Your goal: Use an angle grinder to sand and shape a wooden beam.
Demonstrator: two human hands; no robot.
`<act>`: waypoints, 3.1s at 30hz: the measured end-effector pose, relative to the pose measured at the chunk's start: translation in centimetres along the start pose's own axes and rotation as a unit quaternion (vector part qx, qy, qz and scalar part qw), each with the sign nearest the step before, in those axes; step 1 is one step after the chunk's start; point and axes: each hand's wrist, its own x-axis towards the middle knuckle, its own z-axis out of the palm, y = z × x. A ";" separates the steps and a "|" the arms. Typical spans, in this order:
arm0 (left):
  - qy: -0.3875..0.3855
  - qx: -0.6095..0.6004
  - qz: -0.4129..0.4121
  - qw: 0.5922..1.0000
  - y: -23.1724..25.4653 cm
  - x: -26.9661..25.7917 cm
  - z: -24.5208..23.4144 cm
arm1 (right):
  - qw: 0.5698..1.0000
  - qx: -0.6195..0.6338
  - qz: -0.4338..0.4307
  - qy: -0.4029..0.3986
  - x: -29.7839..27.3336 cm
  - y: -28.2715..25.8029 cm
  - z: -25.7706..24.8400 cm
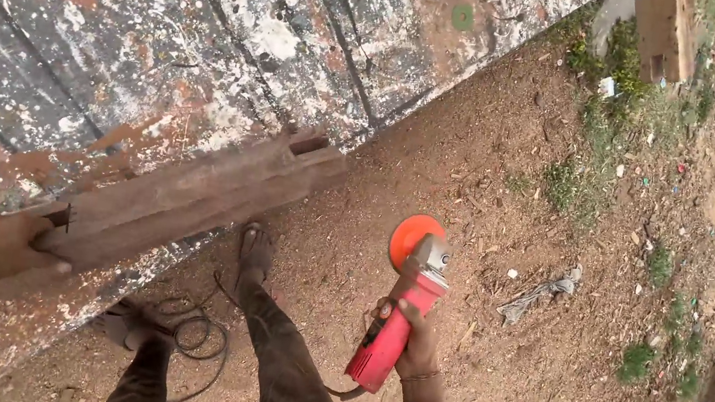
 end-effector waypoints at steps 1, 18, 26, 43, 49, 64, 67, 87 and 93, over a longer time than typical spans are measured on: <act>0.007 0.001 0.001 1.000 0.0 2.1 0.3 | 1.000 0.001 -0.006 -0.004 -0.3 -0.4 0.6; 0.182 -0.222 -0.015 0.958 8.6 -11.2 -1.7 | 0.990 -0.095 0.014 -0.099 3.5 0.9 6.2; 0.507 -0.416 -0.078 0.751 20.8 -16.3 11.5 | 0.948 -0.234 0.033 -0.214 2.3 4.4 17.8; 0.184 -0.866 0.068 0.461 24.6 -16.4 17.5 | 0.871 -0.363 0.074 -0.322 0.9 19.5 27.0; 0.269 -0.849 0.011 0.455 16.4 -17.5 22.6 | 0.849 -0.385 0.118 -0.341 -4.3 28.7 34.1; 0.307 -0.944 0.049 0.107 -4.4 -25.0 28.9 | 0.692 -0.519 0.143 -0.480 -13.7 48.7 50.9; 0.318 -0.941 0.076 0.090 -2.7 -25.1 29.0 | 0.692 -0.518 0.154 -0.479 -14.3 47.3 49.6; 0.307 -0.889 0.032 0.338 -1.2 -27.4 27.7 | 0.755 -0.493 0.156 -0.404 -14.4 43.1 46.5; 0.298 -0.907 0.037 0.297 -4.6 -28.0 27.9 | 0.758 -0.508 0.159 -0.377 -14.1 45.9 49.2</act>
